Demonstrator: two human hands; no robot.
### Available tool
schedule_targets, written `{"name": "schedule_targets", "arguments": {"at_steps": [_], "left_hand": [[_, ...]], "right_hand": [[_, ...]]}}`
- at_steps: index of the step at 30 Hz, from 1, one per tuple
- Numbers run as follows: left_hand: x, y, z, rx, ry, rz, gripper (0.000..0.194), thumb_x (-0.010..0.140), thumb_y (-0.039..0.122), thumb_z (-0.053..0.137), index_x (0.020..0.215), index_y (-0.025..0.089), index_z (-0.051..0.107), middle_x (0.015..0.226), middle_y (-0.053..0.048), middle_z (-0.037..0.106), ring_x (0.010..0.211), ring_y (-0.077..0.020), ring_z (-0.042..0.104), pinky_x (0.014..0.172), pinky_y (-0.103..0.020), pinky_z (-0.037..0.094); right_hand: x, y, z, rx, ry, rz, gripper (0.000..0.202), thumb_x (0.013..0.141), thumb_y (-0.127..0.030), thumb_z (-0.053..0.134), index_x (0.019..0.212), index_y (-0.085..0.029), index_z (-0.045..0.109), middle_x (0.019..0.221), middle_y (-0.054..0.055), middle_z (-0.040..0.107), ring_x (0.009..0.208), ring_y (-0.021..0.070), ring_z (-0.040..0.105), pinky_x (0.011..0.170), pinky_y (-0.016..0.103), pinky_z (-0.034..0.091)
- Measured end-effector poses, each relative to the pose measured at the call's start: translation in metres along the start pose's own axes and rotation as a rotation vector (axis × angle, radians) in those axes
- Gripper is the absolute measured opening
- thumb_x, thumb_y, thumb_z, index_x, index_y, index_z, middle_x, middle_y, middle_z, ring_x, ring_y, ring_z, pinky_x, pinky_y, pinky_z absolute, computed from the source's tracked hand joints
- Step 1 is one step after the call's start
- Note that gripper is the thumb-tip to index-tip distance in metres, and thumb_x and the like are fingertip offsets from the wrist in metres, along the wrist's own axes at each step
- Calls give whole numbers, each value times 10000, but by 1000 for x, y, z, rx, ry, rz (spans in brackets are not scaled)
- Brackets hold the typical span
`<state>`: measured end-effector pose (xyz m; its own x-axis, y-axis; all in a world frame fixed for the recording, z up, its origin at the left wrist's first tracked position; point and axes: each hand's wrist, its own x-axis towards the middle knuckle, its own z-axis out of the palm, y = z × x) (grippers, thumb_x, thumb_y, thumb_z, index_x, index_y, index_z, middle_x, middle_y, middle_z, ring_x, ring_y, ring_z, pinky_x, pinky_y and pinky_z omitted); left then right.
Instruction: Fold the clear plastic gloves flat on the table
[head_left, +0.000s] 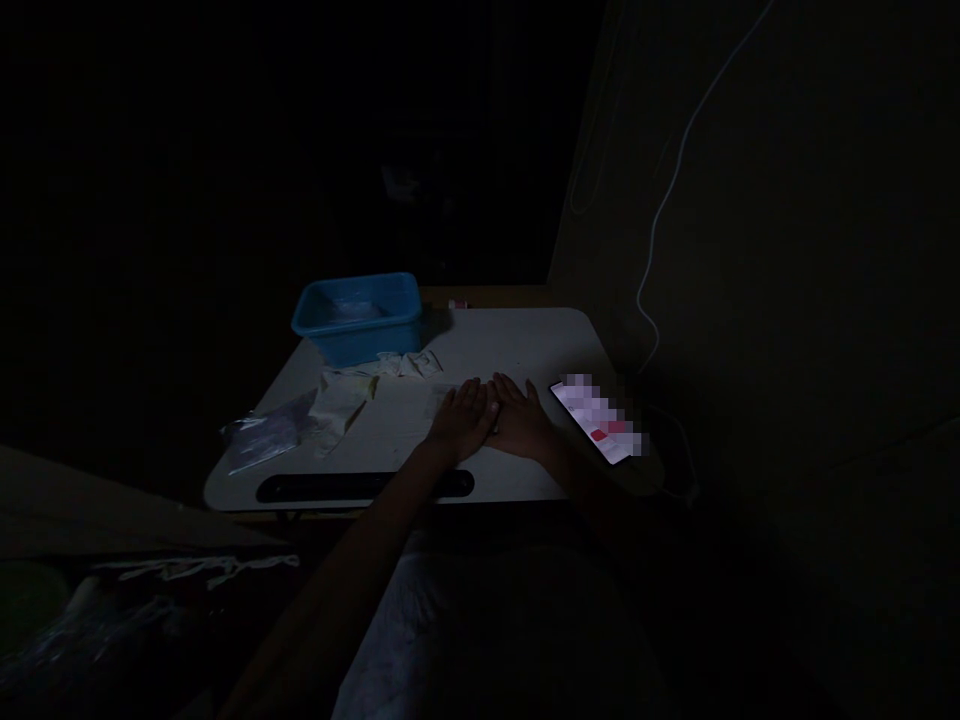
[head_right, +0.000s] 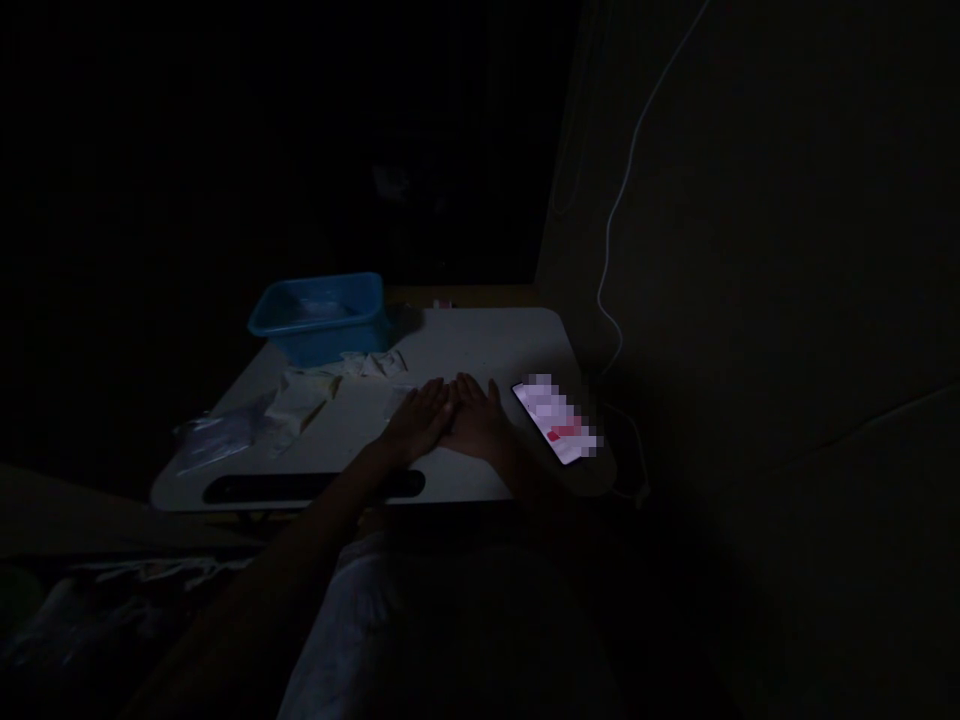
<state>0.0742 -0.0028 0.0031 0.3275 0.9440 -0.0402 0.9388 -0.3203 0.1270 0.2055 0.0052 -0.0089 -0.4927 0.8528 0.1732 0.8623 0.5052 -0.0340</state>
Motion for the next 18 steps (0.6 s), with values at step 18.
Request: {"name": "schedule_targets", "arguments": {"at_steps": [18], "left_hand": [[-16, -37, 6, 165, 188, -145, 554, 895, 351, 163, 1363, 77, 280, 1441, -139, 258, 1332, -223, 231, 1055, -438, 217]], "right_hand": [[1, 2, 4, -15, 4, 8, 875, 773, -714, 235, 1361, -68, 283, 1439, 188, 240, 1341, 280, 179, 1060, 505, 129]]}}
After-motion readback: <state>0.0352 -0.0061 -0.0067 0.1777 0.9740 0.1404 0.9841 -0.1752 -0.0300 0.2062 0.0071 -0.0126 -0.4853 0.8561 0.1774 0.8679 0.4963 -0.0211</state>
